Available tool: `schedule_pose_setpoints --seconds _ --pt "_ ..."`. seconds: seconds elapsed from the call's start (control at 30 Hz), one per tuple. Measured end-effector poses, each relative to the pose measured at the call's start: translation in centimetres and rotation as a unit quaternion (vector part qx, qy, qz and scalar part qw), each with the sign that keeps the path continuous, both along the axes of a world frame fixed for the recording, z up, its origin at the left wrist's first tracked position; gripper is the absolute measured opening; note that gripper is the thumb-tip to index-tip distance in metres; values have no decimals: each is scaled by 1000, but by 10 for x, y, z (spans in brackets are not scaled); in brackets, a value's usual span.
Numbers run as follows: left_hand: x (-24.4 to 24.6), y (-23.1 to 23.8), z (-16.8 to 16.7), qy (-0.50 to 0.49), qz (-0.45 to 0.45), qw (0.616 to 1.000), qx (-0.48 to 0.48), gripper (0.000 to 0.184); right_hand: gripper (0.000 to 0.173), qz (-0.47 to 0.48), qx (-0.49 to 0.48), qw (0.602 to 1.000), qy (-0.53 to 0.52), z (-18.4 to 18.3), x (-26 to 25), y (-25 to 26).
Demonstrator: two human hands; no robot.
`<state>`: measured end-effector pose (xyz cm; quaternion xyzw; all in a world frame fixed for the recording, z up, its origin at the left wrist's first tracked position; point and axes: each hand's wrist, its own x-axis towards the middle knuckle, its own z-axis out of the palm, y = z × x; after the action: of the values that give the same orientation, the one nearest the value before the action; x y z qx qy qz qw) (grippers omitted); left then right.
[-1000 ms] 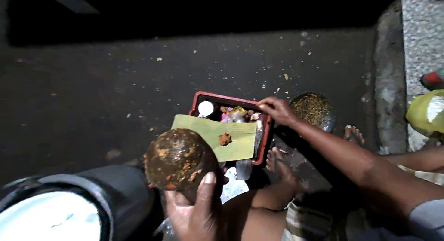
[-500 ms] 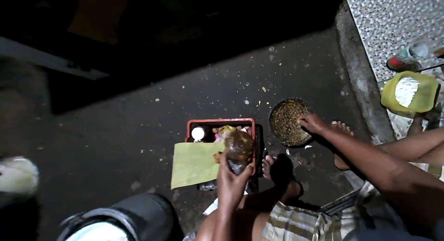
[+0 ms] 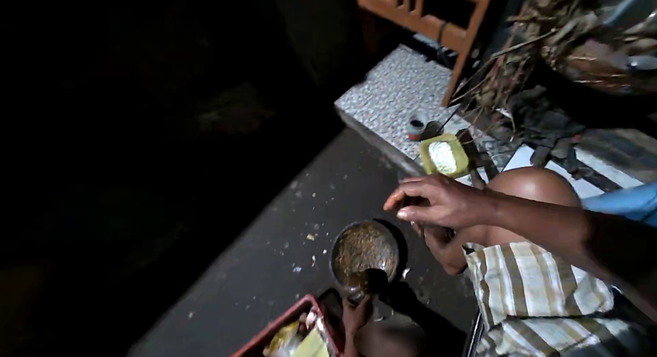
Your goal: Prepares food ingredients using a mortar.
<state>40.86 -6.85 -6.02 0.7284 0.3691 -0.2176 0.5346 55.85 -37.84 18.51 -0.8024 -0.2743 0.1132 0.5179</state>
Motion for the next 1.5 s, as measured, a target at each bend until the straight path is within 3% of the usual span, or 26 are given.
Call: schedule_pose_setpoints --seconds 0.1,0.3,0.43,0.53,0.57,0.63,0.7,0.77,0.83,0.93,1.07,1.17,1.27,1.33,1.43,1.5 --pt "15 -11 -23 17 -9 1000 -13 66 17 -77 54 995 17 8 -7 -36" --pt "23 -6 -43 72 -85 993 29 77 19 -204 208 953 -81 21 0 -80" --pt "34 0 -49 111 -208 960 148 94 20 -236 281 925 -101 21 12 -93" --pt "42 -14 -35 167 -200 938 230 96 19 -248 291 919 -93 18 12 -97" --pt "45 -24 -28 162 -187 933 263 96 20 -248 293 919 -93 17 13 -101" --pt "55 -52 -14 47 -169 938 298 84 21 -257 295 915 -98 18 13 -109" --pt "72 -94 -3 -85 -171 959 210 60 23 -280 310 903 -97 19 11 -112" --pt "95 -150 8 -118 -159 980 10 44 25 -298 330 891 -87 19 10 -113" --pt "119 -207 17 -52 -127 975 -175 49 27 -303 354 882 -67 19 9 -114" --pt "158 -271 32 32 -45 955 -292 69 26 -297 369 879 -49 21 9 -116" --pt "201 -308 29 42 59 946 -315 88 27 -290 352 888 -60 17 11 -123" --pt "216 -314 17 5 35 964 -262 93 28 -285 339 894 -61 15 12 -125" --pt "228 -323 24 -8 23 978 -208 97 30 -222 371 900 -46 16 17 -129" --pt "234 -329 29 -12 2 985 -172 92 30 -199 373 905 -39 16 17 -131" --pt "247 -328 37 -6 -74 989 -125 66 32 -214 348 912 -36 14 14 -129" --pt "252 -327 40 -10 -71 991 -117 56 31 -247 335 909 -34 14 12 -125"
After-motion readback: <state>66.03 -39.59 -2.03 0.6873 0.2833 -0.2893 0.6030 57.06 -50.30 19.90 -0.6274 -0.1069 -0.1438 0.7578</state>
